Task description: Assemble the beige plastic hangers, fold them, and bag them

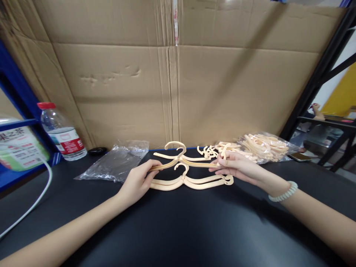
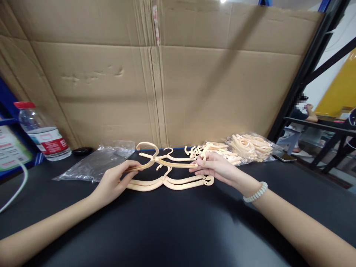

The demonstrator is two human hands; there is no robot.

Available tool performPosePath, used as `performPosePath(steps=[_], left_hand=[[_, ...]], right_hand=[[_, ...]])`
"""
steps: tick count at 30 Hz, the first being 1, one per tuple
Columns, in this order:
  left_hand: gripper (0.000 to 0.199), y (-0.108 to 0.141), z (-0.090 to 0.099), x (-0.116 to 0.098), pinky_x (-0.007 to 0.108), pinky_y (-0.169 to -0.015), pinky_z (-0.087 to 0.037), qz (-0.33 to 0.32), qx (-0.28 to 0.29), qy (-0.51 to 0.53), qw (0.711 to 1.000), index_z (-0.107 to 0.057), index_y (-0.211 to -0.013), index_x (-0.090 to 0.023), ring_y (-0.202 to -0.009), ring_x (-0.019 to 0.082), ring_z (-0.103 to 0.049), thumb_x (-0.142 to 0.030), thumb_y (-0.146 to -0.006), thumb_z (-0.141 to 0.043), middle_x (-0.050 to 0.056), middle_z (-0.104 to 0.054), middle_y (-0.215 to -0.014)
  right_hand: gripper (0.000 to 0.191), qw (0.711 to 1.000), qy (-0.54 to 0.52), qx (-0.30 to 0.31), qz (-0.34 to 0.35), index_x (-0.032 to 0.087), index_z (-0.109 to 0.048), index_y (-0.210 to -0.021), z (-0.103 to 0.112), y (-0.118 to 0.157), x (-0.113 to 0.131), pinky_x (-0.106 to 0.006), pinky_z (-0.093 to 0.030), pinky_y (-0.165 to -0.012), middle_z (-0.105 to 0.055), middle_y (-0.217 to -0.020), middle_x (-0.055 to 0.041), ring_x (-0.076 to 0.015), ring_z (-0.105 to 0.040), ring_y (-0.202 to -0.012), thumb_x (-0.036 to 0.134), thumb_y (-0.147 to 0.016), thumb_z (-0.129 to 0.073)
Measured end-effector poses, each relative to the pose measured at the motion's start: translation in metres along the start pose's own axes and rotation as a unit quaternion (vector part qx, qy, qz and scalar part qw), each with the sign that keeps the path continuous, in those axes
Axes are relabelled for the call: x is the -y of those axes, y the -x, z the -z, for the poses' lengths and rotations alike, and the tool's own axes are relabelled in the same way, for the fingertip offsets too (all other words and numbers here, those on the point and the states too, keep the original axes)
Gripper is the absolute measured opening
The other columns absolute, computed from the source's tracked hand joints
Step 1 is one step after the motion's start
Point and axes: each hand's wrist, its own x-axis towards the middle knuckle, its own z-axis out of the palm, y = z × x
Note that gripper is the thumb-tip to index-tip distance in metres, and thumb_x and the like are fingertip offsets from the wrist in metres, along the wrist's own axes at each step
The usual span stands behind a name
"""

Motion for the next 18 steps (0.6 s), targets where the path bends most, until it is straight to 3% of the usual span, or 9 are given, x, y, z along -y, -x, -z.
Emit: performPosePath(steps=[3, 18], left_hand=[[0.015, -0.0007, -0.0001, -0.0006, 0.026, -0.07, -0.052, 0.001, -0.003, -0.003, 1.0, -0.056, -0.101, -0.022, -0.078, 0.017, -0.068, -0.022, -0.09, -0.046, 0.002, -0.071, -0.09], [0.016, -0.0013, 0.0014, -0.0034, 0.026, -0.069, -0.052, 0.001, 0.008, -0.013, 1.0, -0.057, -0.099, -0.022, -0.075, 0.017, -0.067, -0.022, -0.09, -0.043, 0.002, -0.071, -0.086]], right_hand=[[0.025, 1.0, -0.003, -0.003, -0.012, 0.018, -0.059, -0.079, 0.0014, -0.0005, -0.0014, -0.029, -0.057, -0.08, -0.07, -0.082, -0.0046, -0.0221, -0.071, -0.091, 0.035, -0.076, -0.077], [0.037, 1.0, 0.006, -0.024, 0.011, 0.019, -0.055, -0.072, -0.006, -0.0022, -0.0056, -0.026, -0.056, -0.068, -0.068, -0.068, 0.0, -0.0141, -0.069, -0.066, 0.04, -0.063, -0.084]])
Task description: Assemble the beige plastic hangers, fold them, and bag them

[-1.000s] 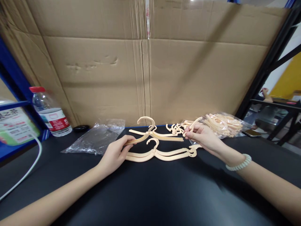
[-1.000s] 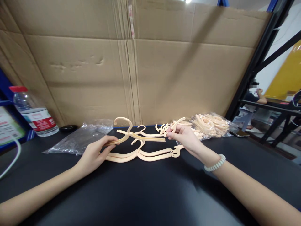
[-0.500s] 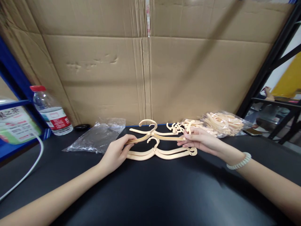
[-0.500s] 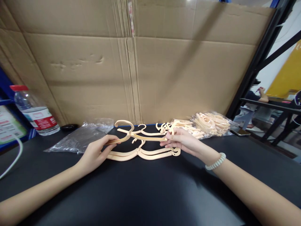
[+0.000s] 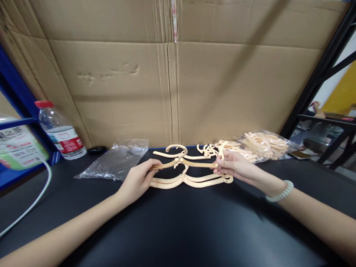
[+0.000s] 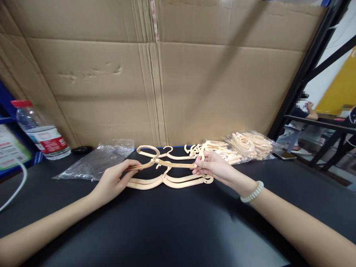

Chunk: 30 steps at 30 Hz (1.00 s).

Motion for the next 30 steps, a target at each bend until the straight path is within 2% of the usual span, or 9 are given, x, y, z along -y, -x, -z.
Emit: performPosePath(steps=[7, 11, 19, 22, 27, 30], left_hand=[[0.016, 0.0, 0.0, 0.0, 0.025, -0.069, -0.052, -0.009, -0.002, 0.007, 1.0, -0.057, -0.098, -0.022, -0.076, 0.016, -0.068, -0.021, -0.091, -0.044, 0.001, -0.07, -0.086], [0.017, 0.001, 0.0, 0.0, 0.025, -0.071, -0.052, -0.006, 0.009, 0.011, 1.0, -0.057, -0.103, -0.022, -0.079, 0.017, -0.069, -0.022, -0.092, -0.043, 0.002, -0.071, -0.09], [0.019, 0.002, 0.002, -0.002, 0.025, -0.074, -0.051, 0.01, 0.03, 0.029, 0.999, -0.057, -0.109, -0.023, -0.085, 0.017, -0.069, -0.024, -0.094, -0.045, 0.001, -0.072, -0.095], [0.02, 0.002, 0.002, -0.002, 0.025, -0.074, -0.05, 0.014, 0.026, 0.035, 0.999, -0.058, -0.11, -0.022, -0.085, 0.017, -0.069, -0.025, -0.094, -0.046, 0.001, -0.073, -0.094], [0.022, 0.003, 0.003, -0.001, 0.024, -0.076, -0.05, 0.028, 0.022, 0.036, 0.999, -0.057, -0.113, -0.022, -0.087, 0.017, -0.069, -0.027, -0.095, -0.046, 0.0, -0.073, -0.095], [0.02, 0.003, 0.005, -0.003, 0.024, -0.077, -0.049, 0.036, 0.015, 0.033, 0.999, -0.057, -0.111, -0.021, -0.087, 0.017, -0.068, -0.027, -0.095, -0.045, 0.001, -0.072, -0.094]], right_hand=[[0.044, 0.999, 0.018, -0.038, 0.035, 0.02, -0.051, -0.072, -0.003, -0.004, -0.008, -0.026, -0.055, -0.062, -0.066, -0.064, 0.0013, -0.0135, -0.067, -0.061, 0.046, -0.059, -0.085], [0.042, 0.994, 0.049, -0.066, 0.074, 0.02, -0.05, -0.074, -0.005, -0.005, -0.01, -0.026, -0.052, -0.058, -0.066, -0.061, 0.001, -0.0131, -0.065, -0.056, 0.045, -0.063, -0.082], [0.041, 0.997, 0.004, -0.036, 0.069, 0.02, -0.051, -0.074, -0.004, -0.006, -0.01, -0.027, -0.053, -0.06, -0.066, -0.063, 0.0005, -0.0148, -0.067, -0.057, 0.045, -0.064, -0.082], [0.038, 0.997, 0.01, -0.024, 0.072, 0.02, -0.057, -0.079, -0.005, -0.005, -0.01, -0.028, -0.053, -0.06, -0.067, -0.067, -0.0009, -0.0157, -0.067, -0.06, 0.049, -0.069, -0.079], [0.031, 0.992, -0.012, -0.037, 0.12, 0.018, -0.071, -0.084, 0.001, -0.006, -0.008, -0.026, -0.052, -0.065, -0.065, -0.093, -0.0046, -0.0133, -0.059, -0.074, 0.048, -0.076, -0.074], [0.026, 0.988, -0.072, -0.054, 0.124, 0.018, -0.073, -0.084, 0.013, -0.011, -0.006, -0.023, -0.048, -0.061, -0.062, -0.081, -0.002, -0.0102, -0.052, -0.066, 0.043, -0.076, -0.075]])
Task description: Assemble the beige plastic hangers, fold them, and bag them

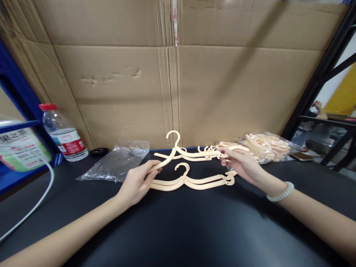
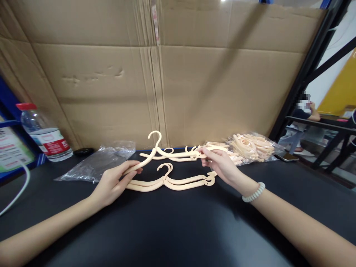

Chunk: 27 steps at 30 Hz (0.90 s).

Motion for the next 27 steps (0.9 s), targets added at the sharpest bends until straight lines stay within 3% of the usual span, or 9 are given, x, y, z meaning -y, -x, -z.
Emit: performPosePath(steps=[4, 7, 9, 13, 16, 19, 27], left_hand=[[0.018, -0.003, 0.007, -0.008, 0.026, -0.078, -0.048, -0.032, -0.001, -0.032, 0.999, -0.058, -0.106, -0.02, -0.088, 0.018, -0.065, -0.025, -0.094, -0.045, 0.003, -0.068, -0.095], [0.021, -0.007, 0.016, -0.016, 0.029, -0.081, -0.047, -0.071, 0.023, -0.063, 0.995, -0.06, -0.104, -0.018, -0.091, 0.019, -0.061, -0.022, -0.094, -0.042, 0.006, -0.062, -0.101], [0.022, -0.011, 0.025, -0.021, 0.028, -0.076, -0.046, -0.078, 0.065, -0.083, 0.991, -0.061, -0.104, -0.018, -0.085, 0.017, -0.059, -0.019, -0.093, -0.041, 0.006, -0.059, -0.098], [0.024, -0.015, 0.042, -0.03, 0.028, -0.07, -0.043, -0.119, 0.219, -0.135, 0.959, -0.063, -0.094, -0.018, -0.078, 0.018, -0.057, -0.012, -0.09, -0.041, 0.005, -0.058, -0.088], [0.023, -0.015, 0.048, -0.036, 0.03, -0.068, -0.04, -0.147, 0.262, -0.2, 0.933, -0.062, -0.088, -0.019, -0.075, 0.02, -0.056, -0.006, -0.083, -0.043, 0.005, -0.058, -0.081], [0.021, -0.014, 0.048, -0.04, 0.03, -0.064, -0.037, -0.16, 0.28, -0.229, 0.919, -0.057, -0.081, -0.019, -0.073, 0.02, -0.056, -0.002, -0.08, -0.043, 0.004, -0.058, -0.078], [0.02, -0.012, 0.044, -0.035, 0.028, -0.059, -0.034, -0.149, 0.302, -0.247, 0.908, -0.048, -0.073, -0.019, -0.068, 0.018, -0.055, -0.003, -0.083, -0.043, 0.003, -0.056, -0.078]], right_hand=[[0.021, 0.999, -0.042, -0.027, -0.012, 0.019, -0.07, -0.076, 0.022, -0.011, 0.006, -0.022, -0.041, -0.051, -0.056, -0.068, 0.0018, -0.0079, -0.045, -0.056, 0.037, -0.07, -0.08], [0.022, 1.0, 0.006, -0.009, -0.021, 0.019, -0.069, -0.073, 0.038, -0.015, 0.013, -0.025, -0.041, -0.049, -0.056, -0.065, 0.0017, -0.0099, -0.046, -0.054, 0.038, -0.068, -0.079], [0.022, 0.997, 0.063, 0.019, -0.028, 0.02, -0.068, -0.073, 0.047, -0.015, 0.018, -0.027, -0.042, -0.05, -0.058, -0.066, 0.0006, -0.0121, -0.049, -0.057, 0.039, -0.067, -0.078], [0.023, 0.983, 0.158, 0.076, -0.053, 0.02, -0.071, -0.072, 0.054, -0.011, 0.028, -0.028, -0.043, -0.052, -0.063, -0.069, -0.0015, -0.0139, -0.054, -0.059, 0.041, -0.065, -0.079], [0.025, 0.973, 0.201, 0.1, -0.059, 0.018, -0.073, -0.075, 0.051, -0.008, 0.033, -0.028, -0.045, -0.056, -0.067, -0.073, -0.0044, -0.015, -0.058, -0.063, 0.038, -0.062, -0.083], [0.024, 0.95, 0.277, 0.14, -0.035, 0.018, -0.071, -0.075, 0.047, -0.008, 0.037, -0.028, -0.045, -0.063, -0.068, -0.077, -0.004, -0.0156, -0.06, -0.07, 0.036, -0.065, -0.082], [0.03, 0.864, 0.417, 0.279, -0.032, 0.016, -0.069, -0.076, 0.052, -0.01, 0.041, -0.03, -0.043, -0.065, -0.066, -0.073, -0.0038, -0.017, -0.058, -0.07, 0.046, -0.074, -0.074]])
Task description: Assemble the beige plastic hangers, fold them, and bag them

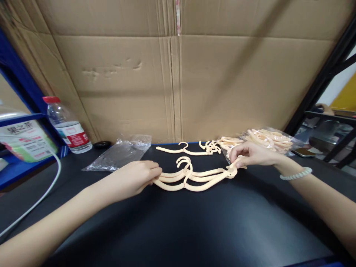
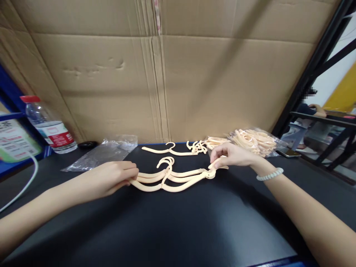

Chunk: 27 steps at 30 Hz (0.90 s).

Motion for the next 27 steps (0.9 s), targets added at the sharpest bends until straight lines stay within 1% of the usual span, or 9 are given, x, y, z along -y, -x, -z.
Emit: performPosePath(steps=[4, 7, 11, 13, 15, 17, 21, 24, 27], left_hand=[[0.02, -0.0006, -0.0017, -0.0001, 0.027, -0.058, -0.033, 0.006, -0.003, 0.005, 1.0, -0.047, -0.071, -0.019, -0.069, 0.018, -0.055, -0.002, -0.081, -0.046, 0.003, -0.056, -0.079], [0.021, -0.0013, -0.0013, -0.0009, 0.026, -0.057, -0.033, 0.009, 0.001, 0.015, 1.0, -0.047, -0.07, -0.019, -0.066, 0.016, -0.054, -0.002, -0.082, -0.046, 0.002, -0.056, -0.079], [0.019, -0.0015, -0.0018, -0.0001, 0.026, -0.057, -0.033, 0.01, 0.006, 0.029, 1.0, -0.05, -0.073, -0.018, -0.065, 0.016, -0.054, -0.003, -0.084, -0.046, 0.003, -0.056, -0.082], [0.019, -0.0012, -0.0024, 0.0007, 0.026, -0.057, -0.033, 0.005, 0.001, 0.039, 0.999, -0.051, -0.074, -0.019, -0.064, 0.016, -0.054, -0.005, -0.086, -0.046, 0.002, -0.055, -0.081], [0.019, -0.0009, -0.0027, 0.001, 0.026, -0.056, -0.033, -0.002, -0.01, 0.051, 0.999, -0.052, -0.073, -0.019, -0.063, 0.016, -0.053, -0.007, -0.087, -0.045, 0.002, -0.054, -0.077], [0.02, -0.0005, -0.0032, 0.0012, 0.026, -0.057, -0.034, -0.006, -0.021, 0.059, 0.998, -0.052, -0.072, -0.019, -0.063, 0.016, -0.053, -0.009, -0.088, -0.044, 0.001, -0.053, -0.075], [0.02, 0.0014, -0.0051, 0.0034, 0.027, -0.058, -0.035, -0.002, -0.016, 0.049, 0.999, -0.052, -0.073, -0.02, -0.065, 0.017, -0.054, -0.01, -0.089, -0.045, 0.002, -0.054, -0.076], [0.016, 0.0028, -0.0046, 0.0045, 0.027, -0.058, -0.037, -0.007, -0.024, 0.03, 0.999, -0.053, -0.075, -0.02, -0.067, 0.018, -0.055, -0.011, -0.087, -0.047, 0.002, -0.056, -0.077], [0.012, 0.0015, 0.0005, -0.004, 0.03, -0.06, -0.04, 0.006, -0.037, -0.024, 0.999, -0.053, -0.075, -0.02, -0.069, 0.021, -0.057, -0.013, -0.084, -0.051, 0.004, -0.058, -0.076]], right_hand=[[0.031, 0.998, 0.055, 0.031, -0.019, 0.017, -0.071, -0.079, 0.0017, 0.0015, 0.0006, -0.031, -0.043, -0.068, -0.068, -0.077, -0.004, -0.0184, -0.059, -0.073, 0.047, -0.075, -0.073], [0.03, 0.995, 0.082, 0.041, -0.027, 0.018, -0.07, -0.078, 0.0027, 0.0021, 0.001, -0.031, -0.042, -0.07, -0.068, -0.077, -0.0029, -0.0187, -0.059, -0.075, 0.047, -0.075, -0.073], [0.028, 0.989, 0.134, 0.052, -0.042, 0.018, -0.069, -0.077, 0.0031, 0.0025, -0.0008, -0.03, -0.042, -0.067, -0.066, -0.077, -0.0022, -0.0183, -0.059, -0.074, 0.046, -0.073, -0.074], [0.028, 0.984, 0.16, 0.064, -0.035, 0.018, -0.07, -0.076, 0.0028, 0.0024, -0.0015, -0.03, -0.042, -0.067, -0.065, -0.077, -0.0023, -0.018, -0.058, -0.073, 0.046, -0.073, -0.074], [0.029, 0.982, 0.175, 0.073, -0.017, 0.018, -0.071, -0.075, 0.0019, 0.0022, -0.002, -0.031, -0.042, -0.07, -0.064, -0.077, -0.0026, -0.0186, -0.058, -0.076, 0.047, -0.073, -0.074], [0.031, 0.981, 0.181, 0.071, -0.006, 0.018, -0.071, -0.075, 0.0006, 0.0019, -0.0028, -0.032, -0.043, -0.074, -0.063, -0.08, -0.0033, -0.02, -0.058, -0.08, 0.049, -0.072, -0.074], [0.03, 0.981, 0.182, 0.064, -0.007, 0.019, -0.071, -0.076, -0.0016, 0.0019, -0.0046, -0.035, -0.045, -0.077, -0.063, -0.085, -0.0044, -0.0215, -0.059, -0.085, 0.048, -0.073, -0.074], [0.026, 0.982, 0.184, 0.051, -0.005, 0.019, -0.069, -0.075, -0.0007, 0.0026, -0.0029, -0.034, -0.046, -0.075, -0.064, -0.083, -0.0042, -0.0206, -0.06, -0.082, 0.044, -0.075, -0.072], [0.025, 0.981, 0.192, 0.028, 0.002, 0.018, -0.067, -0.079, -0.003, 0.0022, 0.0049, -0.033, -0.047, -0.071, -0.065, -0.083, -0.0048, -0.0198, -0.06, -0.077, 0.042, -0.079, -0.067]])
